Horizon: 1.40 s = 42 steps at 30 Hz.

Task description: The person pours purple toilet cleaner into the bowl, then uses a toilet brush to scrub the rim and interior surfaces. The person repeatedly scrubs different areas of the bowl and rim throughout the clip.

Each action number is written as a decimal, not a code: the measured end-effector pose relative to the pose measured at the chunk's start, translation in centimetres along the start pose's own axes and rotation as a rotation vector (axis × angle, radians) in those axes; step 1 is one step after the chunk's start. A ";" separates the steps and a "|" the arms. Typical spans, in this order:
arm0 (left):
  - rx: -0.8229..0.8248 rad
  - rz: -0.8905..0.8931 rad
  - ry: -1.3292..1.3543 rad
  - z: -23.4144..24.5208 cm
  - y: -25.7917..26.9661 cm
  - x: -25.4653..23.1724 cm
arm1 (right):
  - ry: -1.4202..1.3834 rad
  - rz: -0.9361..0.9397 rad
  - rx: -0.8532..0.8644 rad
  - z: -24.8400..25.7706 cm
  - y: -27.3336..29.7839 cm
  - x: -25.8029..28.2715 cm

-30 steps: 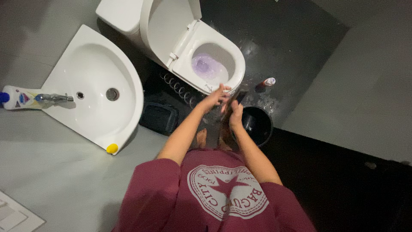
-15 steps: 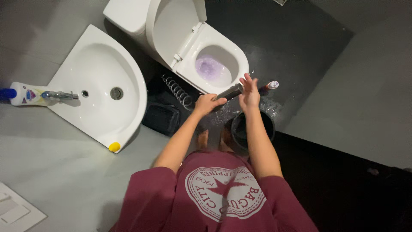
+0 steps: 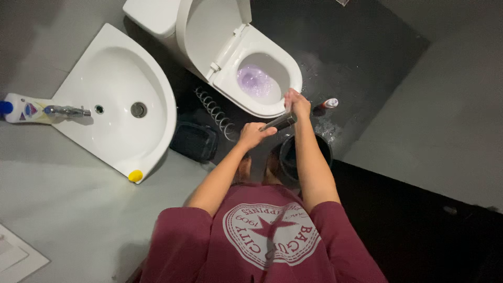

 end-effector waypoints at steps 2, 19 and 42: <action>-0.020 -0.009 0.057 0.1 -0.2 -0.1 | 0.059 0.020 -0.081 0.1 0.0 -0.3; -0.017 0.021 0.087 -0.7 -1.8 1.0 | -0.186 -0.030 0.114 -3.7 0.0 0.6; -0.869 -0.219 -0.163 12.1 2.8 10.7 | 0.307 -0.272 0.228 -3.2 2.2 -1.8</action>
Point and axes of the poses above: each hand's wrist, its own y-axis away from the middle knuckle, its own z-axis out of the back of the hand, x = y × z, the point moved 7 cm from there along -y, towards the middle knuckle, and after that the axes turned 3 degrees about -z, right-handed, at the moved point
